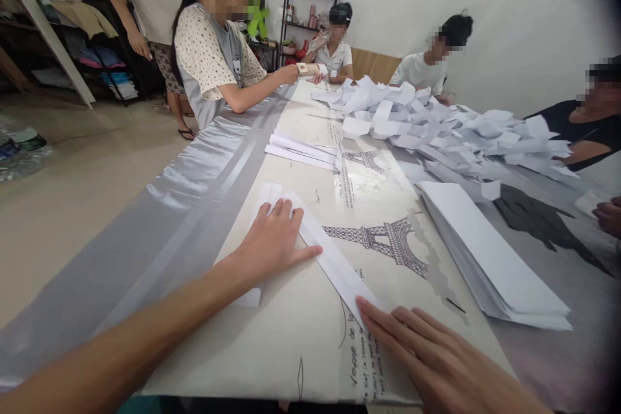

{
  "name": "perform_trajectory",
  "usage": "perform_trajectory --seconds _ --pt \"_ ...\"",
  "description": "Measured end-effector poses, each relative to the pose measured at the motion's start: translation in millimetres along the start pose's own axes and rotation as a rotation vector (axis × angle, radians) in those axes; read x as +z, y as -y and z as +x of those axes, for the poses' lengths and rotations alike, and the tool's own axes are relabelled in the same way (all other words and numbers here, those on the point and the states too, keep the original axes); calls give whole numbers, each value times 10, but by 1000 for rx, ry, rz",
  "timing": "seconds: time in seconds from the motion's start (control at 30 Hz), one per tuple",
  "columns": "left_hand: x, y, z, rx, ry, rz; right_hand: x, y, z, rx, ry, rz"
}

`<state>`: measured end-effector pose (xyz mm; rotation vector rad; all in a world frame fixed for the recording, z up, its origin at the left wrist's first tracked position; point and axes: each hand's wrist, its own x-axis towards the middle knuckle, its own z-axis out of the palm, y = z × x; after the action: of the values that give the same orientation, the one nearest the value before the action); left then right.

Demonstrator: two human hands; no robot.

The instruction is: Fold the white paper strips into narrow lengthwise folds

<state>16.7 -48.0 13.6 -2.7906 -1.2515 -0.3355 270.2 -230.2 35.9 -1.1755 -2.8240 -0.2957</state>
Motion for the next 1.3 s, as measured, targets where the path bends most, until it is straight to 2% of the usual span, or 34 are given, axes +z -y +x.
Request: perform_trajectory --seconds 0.23,0.33,0.47,0.53,0.6,0.7,0.8,0.87,1.0,1.3 --pt "-13 -9 -12 -8 28 1 -100 -176 63 -136 13 58" --pt "-36 -15 -12 -11 54 9 -139 -175 65 -131 24 82" --pt "-41 -18 -13 -4 36 11 -161 -213 131 -76 -18 222" --pt "-32 -18 -14 -4 33 7 -143 -274 274 15 -54 288" --pt "-20 -18 -14 -8 45 4 -102 -352 508 165 -106 343" --pt "-4 -15 -13 -10 36 11 5 -470 947 281 -80 431" --pt "7 -9 -12 -2 17 23 156 -543 1298 251 -43 432" --pt "13 -4 -12 4 12 29 256 -557 1401 224 10 394" --pt "24 0 -17 14 1 42 354 -527 1311 174 36 293" --pt "-9 -9 -37 45 29 91 259 -271 755 1 73 -161"
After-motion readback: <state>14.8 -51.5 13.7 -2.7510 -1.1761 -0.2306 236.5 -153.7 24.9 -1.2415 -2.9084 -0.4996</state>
